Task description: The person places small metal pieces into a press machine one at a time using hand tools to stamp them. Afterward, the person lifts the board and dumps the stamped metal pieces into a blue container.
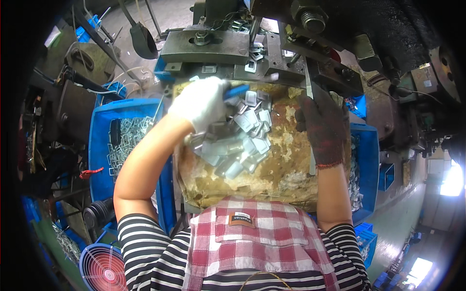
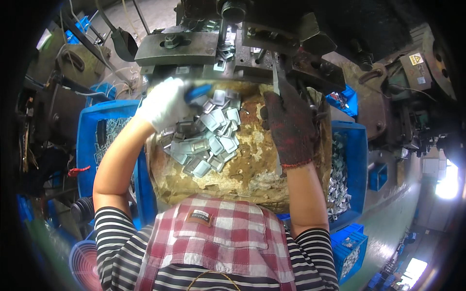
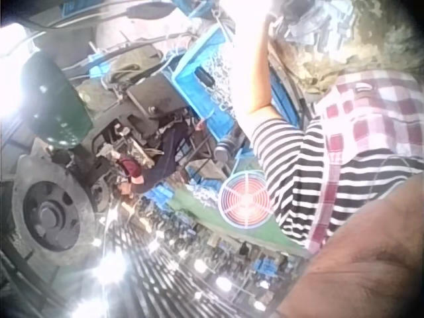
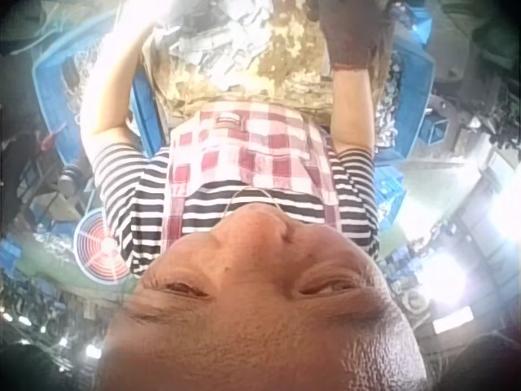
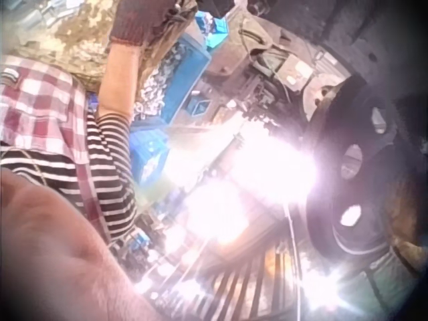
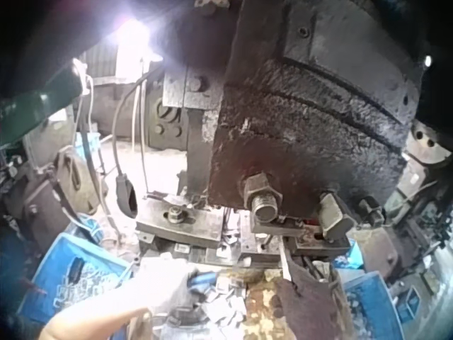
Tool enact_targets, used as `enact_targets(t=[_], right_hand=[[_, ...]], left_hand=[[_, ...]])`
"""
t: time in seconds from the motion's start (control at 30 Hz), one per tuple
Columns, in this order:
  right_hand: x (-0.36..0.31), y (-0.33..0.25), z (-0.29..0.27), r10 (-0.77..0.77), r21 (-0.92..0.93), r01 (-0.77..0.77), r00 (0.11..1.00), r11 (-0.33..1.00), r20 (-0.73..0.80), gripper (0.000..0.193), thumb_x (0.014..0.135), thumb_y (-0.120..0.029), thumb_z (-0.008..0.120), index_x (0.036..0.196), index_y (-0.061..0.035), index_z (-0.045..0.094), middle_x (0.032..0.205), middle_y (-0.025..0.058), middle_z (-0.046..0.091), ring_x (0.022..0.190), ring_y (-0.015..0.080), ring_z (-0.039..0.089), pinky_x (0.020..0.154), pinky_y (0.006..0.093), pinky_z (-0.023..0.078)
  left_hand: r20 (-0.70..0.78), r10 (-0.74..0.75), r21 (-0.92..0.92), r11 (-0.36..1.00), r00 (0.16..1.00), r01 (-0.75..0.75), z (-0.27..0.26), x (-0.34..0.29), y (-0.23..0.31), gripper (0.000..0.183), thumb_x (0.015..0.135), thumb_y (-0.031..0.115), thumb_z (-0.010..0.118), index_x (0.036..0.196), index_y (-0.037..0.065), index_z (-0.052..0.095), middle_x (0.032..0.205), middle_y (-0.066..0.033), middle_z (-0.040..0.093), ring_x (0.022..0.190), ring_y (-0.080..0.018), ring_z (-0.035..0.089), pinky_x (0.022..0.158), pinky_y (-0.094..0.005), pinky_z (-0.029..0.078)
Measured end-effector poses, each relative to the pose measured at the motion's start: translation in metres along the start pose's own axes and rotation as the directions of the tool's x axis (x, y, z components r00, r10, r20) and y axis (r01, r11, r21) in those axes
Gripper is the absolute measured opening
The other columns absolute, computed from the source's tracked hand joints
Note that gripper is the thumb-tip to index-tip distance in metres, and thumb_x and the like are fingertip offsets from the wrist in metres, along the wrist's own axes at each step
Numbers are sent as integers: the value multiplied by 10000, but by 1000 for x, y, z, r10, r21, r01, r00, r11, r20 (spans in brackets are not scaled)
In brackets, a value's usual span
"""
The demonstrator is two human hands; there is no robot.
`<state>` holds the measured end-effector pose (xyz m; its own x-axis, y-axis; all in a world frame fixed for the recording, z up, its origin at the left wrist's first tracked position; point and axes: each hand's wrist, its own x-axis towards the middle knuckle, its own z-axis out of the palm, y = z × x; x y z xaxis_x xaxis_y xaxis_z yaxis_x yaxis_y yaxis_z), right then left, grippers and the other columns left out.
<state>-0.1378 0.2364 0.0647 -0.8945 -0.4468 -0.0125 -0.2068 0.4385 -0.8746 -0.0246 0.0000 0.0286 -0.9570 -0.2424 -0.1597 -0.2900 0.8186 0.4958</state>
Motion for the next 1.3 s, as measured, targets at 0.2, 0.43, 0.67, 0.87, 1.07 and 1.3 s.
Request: enact_targets(t=[0.2, 0.43, 0.67, 0.87, 1.07, 1.3], right_hand=[[1, 15, 9, -33, 19, 33, 999, 999, 4, 431, 973, -134, 597, 1404, -100, 590, 883, 61, 677, 647, 81, 609, 556, 267, 522], [-43, 3, -25, 124, -8, -125, 990, 992, -72, 375, 954, -92, 654, 1328, -63, 639, 942, 68, 694, 691, 86, 658, 535, 242, 545], [-92, -6, 1, 151, 172, -209, 942, 963, 299, 459, 971, -113, 663, 1422, -71, 587, 1022, 65, 720, 759, 100, 691, 615, 257, 585], [-92, -2, 4, 151, 160, -221, 920, 962, 361, 459, 975, -121, 661, 1423, -57, 582, 1059, 79, 732, 789, 116, 712, 640, 264, 594], [-93, 0, 3, 172, 139, -239, 910, 961, 376, 457, 974, -125, 664, 1419, -54, 585, 1027, 79, 735, 789, 112, 709, 635, 263, 589], [-95, 4, -2, 106, 40, -138, 891, 990, 441, 440, 976, -135, 663, 1406, -69, 597, 982, 105, 733, 773, 116, 713, 637, 269, 575]], left_hand=[[-116, -13, 124, 992, 993, 27, 17, -19, -10, 275, 818, 172, 752, 1037, 12, 713, 920, -245, 712, 883, -394, 708, 826, -450, 555], [-291, -330, -607, 789, 898, 93, 16, -8, -32, 295, 874, 295, 795, 1027, 49, 742, 806, -78, 732, 709, -182, 703, 665, -340, 547], [-37, -335, -918, 384, 941, 101, 21, -8, -12, 310, 884, 245, 799, 1068, 22, 687, 888, -45, 710, 747, -100, 660, 676, -262, 535], [67, -388, -922, 328, 919, 206, 23, -12, 1, 395, 863, 251, 828, 1147, 80, 614, 1006, -28, 672, 824, -112, 648, 737, -274, 534], [3, -209, -964, 258, 978, 58, 23, -21, -1, 338, 860, 197, 810, 1123, 63, 645, 1009, -21, 676, 876, -122, 642, 838, -294, 523], [-61, -100, -835, 550, 993, 4, 9, -18, -15, 335, 845, 165, 798, 1152, 57, 718, 889, -43, 712, 795, -128, 649, 734, -317, 521]])
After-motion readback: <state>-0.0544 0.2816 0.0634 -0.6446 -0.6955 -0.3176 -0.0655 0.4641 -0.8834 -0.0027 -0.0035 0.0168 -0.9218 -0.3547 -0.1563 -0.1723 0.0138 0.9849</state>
